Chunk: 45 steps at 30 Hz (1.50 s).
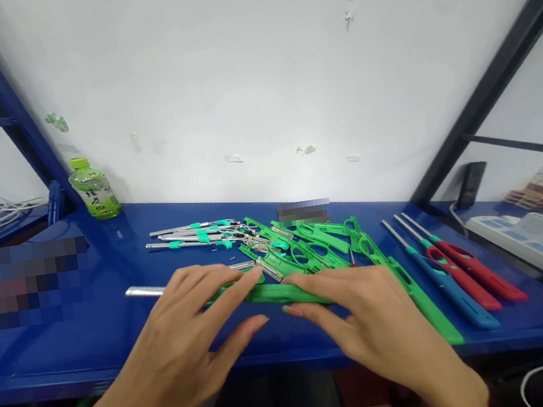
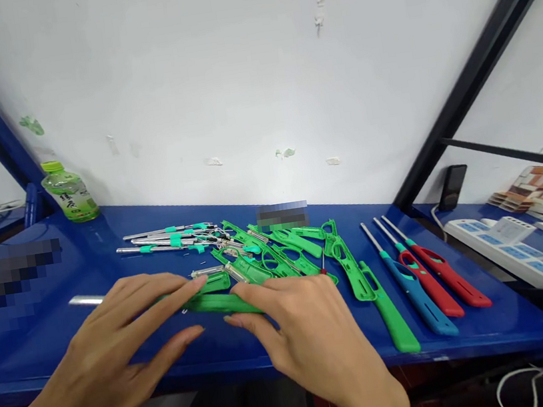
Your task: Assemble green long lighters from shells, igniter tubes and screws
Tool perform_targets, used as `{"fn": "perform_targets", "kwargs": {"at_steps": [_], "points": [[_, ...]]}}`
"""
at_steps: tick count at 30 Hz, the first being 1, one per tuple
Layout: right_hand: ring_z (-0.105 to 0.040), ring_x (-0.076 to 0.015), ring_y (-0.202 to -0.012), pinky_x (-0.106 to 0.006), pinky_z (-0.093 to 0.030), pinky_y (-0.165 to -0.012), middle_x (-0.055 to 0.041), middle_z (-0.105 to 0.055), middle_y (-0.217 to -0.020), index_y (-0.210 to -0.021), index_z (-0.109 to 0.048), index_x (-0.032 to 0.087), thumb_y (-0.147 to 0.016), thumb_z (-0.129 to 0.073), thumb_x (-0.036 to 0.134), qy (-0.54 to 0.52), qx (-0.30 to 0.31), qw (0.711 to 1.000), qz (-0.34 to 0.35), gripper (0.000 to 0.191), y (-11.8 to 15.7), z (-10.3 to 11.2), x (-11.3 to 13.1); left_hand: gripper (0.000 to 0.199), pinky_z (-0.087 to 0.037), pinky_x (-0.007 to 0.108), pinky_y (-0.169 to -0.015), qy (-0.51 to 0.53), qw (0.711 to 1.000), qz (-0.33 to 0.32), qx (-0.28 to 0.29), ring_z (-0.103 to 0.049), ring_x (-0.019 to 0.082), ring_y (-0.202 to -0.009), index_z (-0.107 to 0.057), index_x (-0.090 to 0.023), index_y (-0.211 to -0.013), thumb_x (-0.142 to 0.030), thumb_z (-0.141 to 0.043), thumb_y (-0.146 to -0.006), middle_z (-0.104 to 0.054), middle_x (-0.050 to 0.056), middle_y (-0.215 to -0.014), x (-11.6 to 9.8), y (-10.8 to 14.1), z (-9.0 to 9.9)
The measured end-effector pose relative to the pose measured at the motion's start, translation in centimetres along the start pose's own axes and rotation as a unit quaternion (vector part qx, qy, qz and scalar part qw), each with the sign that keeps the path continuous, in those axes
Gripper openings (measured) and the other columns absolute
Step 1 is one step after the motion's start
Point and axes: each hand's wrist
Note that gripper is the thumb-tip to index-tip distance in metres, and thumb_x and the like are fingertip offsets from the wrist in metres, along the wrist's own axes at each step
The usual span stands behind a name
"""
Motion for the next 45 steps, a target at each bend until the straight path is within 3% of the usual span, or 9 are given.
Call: {"fn": "perform_targets", "kwargs": {"at_steps": [3, 8, 13, 19, 26, 33, 38, 42, 45], "points": [[-0.082, -0.0220, -0.080, -0.032, -0.061, -0.079, -0.0018, -0.088, -0.103, -0.123, -0.085, 0.032, -0.106, -0.071, 0.041, 0.005, -0.019, 1.000, -0.013, 0.023, 0.3, 0.4, -0.7, 0.049, -0.043, 0.045, -0.109, -0.061, 0.997, 0.033, 0.030, -0.059, 0.030, -0.125, -0.052, -0.016, -0.157, -0.037, -0.058, -0.113, -0.066, 0.012, -0.139, 1.0, 0.3, 0.6], [-0.084, -0.0229, -0.083, -0.033, -0.063, -0.080, 0.0019, -0.088, -0.106, -0.121, -0.086, 0.035, -0.105, -0.073, 0.044, -0.019, -0.028, 0.999, -0.032, 0.022, 0.6, 0.9, -1.1, 0.022, -0.044, 0.038, -0.097, -0.046, 0.998, -0.005, 0.037, -0.064, 0.023, -0.106, -0.064, -0.020, -0.134, -0.024, -0.056, -0.114, -0.073, 0.003, -0.115, 2.3, 0.3, 0.8], [-0.081, -0.0193, -0.075, -0.029, -0.058, -0.069, 0.0056, -0.087, -0.095, -0.123, -0.085, 0.038, -0.104, -0.074, 0.045, -0.060, 0.001, 0.997, -0.040, 0.023, 0.5, 1.0, -0.5, 0.020, -0.048, 0.032, -0.092, -0.012, 0.999, -0.034, -0.002, -0.068, 0.017, -0.098, -0.064, -0.016, -0.130, -0.012, -0.056, -0.112, -0.076, 0.003, -0.110, 1.3, 0.1, 0.4], [-0.080, -0.0214, -0.071, -0.033, -0.061, -0.075, 0.0018, -0.088, -0.097, -0.120, -0.086, 0.038, -0.103, -0.075, 0.045, -0.054, 0.030, 0.997, -0.043, 0.022, 0.8, 1.0, -0.3, 0.029, -0.058, 0.033, -0.092, -0.011, 0.998, -0.033, 0.058, -0.076, 0.019, -0.098, -0.061, -0.019, -0.136, -0.011, -0.044, -0.114, -0.079, 0.004, -0.112, 0.5, 0.8, -0.2], [-0.082, -0.0242, -0.077, -0.034, -0.060, -0.074, -0.0016, -0.089, -0.100, -0.118, -0.087, 0.034, -0.103, -0.075, 0.040, -0.029, 0.015, 0.999, -0.008, 0.020, 0.8, 0.8, 0.0, 0.024, -0.063, 0.032, -0.079, 0.014, 0.998, -0.041, 0.040, -0.079, 0.018, -0.085, -0.062, -0.017, -0.126, -0.008, -0.048, -0.111, -0.080, 0.003, -0.101, 0.3, 0.4, -0.4], [-0.068, -0.0164, -0.058, -0.029, -0.048, -0.061, 0.0016, -0.086, -0.082, -0.113, -0.090, 0.034, -0.100, -0.076, 0.054, -0.104, 0.023, 0.992, -0.071, 0.027, 0.6, 0.8, 0.0, 0.033, -0.064, 0.028, -0.077, 0.012, 0.998, -0.057, -0.009, -0.080, 0.018, -0.085, -0.064, -0.015, -0.125, 0.003, -0.050, -0.102, -0.082, 0.005, -0.101, 0.3, 0.2, -0.3], [-0.061, -0.0147, -0.060, -0.027, -0.041, -0.055, 0.0031, -0.083, -0.079, -0.095, -0.090, 0.027, -0.098, -0.078, 0.055, -0.156, 0.086, 0.980, -0.088, 0.031, -0.3, 0.5, -1.1, 0.028, -0.067, 0.029, -0.076, -0.013, 0.997, -0.077, -0.027, -0.080, 0.018, -0.080, -0.065, -0.014, -0.123, -0.001, -0.050, -0.104, -0.083, 0.004, -0.097, -0.5, -0.1, 0.0], [-0.075, -0.0214, -0.076, -0.032, -0.056, -0.074, 0.0000, -0.089, -0.099, -0.104, -0.091, 0.031, -0.095, -0.083, 0.050, -0.170, 0.044, 0.980, -0.094, 0.023, -0.9, -0.4, -1.1, 0.033, -0.067, 0.033, -0.082, -0.054, 0.996, -0.072, -0.022, -0.082, 0.019, -0.087, -0.066, -0.015, -0.127, 0.000, -0.048, -0.104, -0.084, 0.003, -0.103, 0.1, -0.2, 0.2], [-0.081, -0.0257, -0.094, -0.037, -0.059, -0.091, 0.0001, -0.088, -0.113, -0.116, -0.088, 0.037, -0.095, -0.084, 0.044, -0.165, 0.019, 0.982, -0.085, 0.023, -0.8, -0.5, -0.5, 0.033, -0.063, 0.031, -0.080, -0.055, 0.996, -0.069, -0.024, -0.081, 0.017, -0.088, -0.067, -0.018, -0.128, -0.001, -0.050, -0.106, -0.084, 0.002, -0.108, 1.2, 0.0, 0.5]]}}
Point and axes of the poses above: each hand's wrist, its own y-axis away from the middle knuckle, its own z-axis out of the back of the hand, x = y × z
